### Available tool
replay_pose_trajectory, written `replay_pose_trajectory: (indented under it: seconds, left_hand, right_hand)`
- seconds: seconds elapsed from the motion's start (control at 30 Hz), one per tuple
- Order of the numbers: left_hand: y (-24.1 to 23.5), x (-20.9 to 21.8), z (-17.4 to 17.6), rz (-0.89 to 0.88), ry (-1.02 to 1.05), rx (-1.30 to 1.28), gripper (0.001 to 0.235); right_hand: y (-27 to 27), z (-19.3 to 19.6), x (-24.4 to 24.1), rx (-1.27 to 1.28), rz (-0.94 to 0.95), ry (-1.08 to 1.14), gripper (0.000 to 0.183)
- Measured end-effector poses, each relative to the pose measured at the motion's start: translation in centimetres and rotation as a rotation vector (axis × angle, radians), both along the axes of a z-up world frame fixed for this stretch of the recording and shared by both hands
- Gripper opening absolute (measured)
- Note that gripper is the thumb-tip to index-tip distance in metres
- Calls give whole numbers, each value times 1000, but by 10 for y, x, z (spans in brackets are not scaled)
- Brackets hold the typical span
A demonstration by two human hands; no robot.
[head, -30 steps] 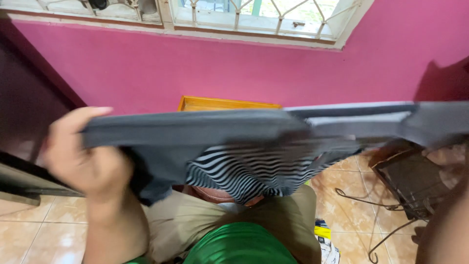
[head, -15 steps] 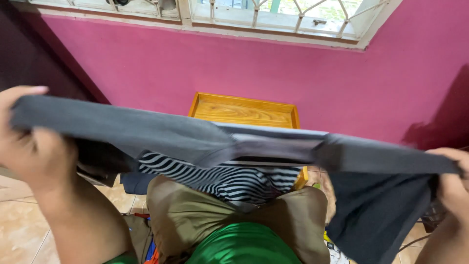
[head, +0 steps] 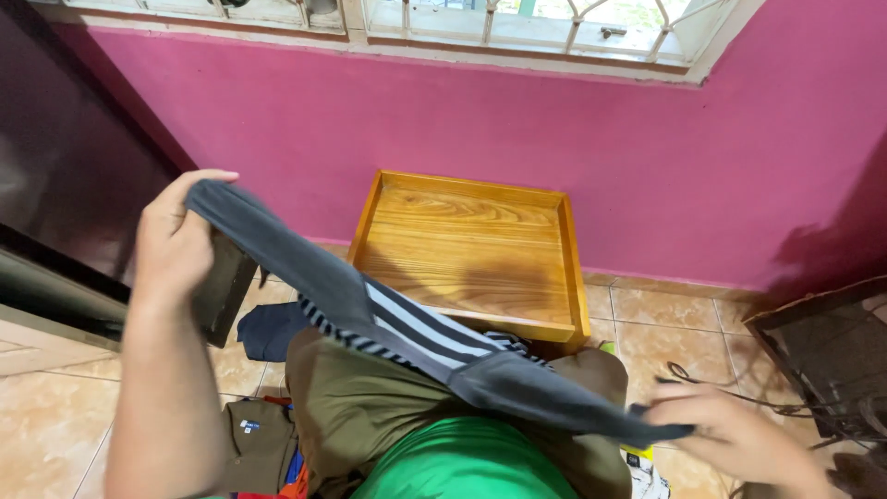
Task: The person is folding various shirts on a small wooden table and stacking them.
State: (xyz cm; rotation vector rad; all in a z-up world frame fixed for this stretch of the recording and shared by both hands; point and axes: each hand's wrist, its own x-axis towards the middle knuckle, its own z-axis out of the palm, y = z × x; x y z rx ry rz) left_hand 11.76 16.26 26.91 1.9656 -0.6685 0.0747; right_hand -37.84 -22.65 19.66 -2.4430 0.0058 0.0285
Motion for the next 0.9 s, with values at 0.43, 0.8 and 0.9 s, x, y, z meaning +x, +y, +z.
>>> replay_pose_trajectory:
  seconds: [0.43,0.8,0.9]
  left_hand:
    - [-112,-112,11,-601,503,-534,15]
    - [-99,-173,7,-1342,585,-501,46]
    - [-89,-149,-20,-1257,651,-535,46]
  right_hand:
    - [62,-30,145,293,36,-156,38]
    - [61,-87,216,590,235,-337,43]
    - [64,-90,218,669,327,-350,28]
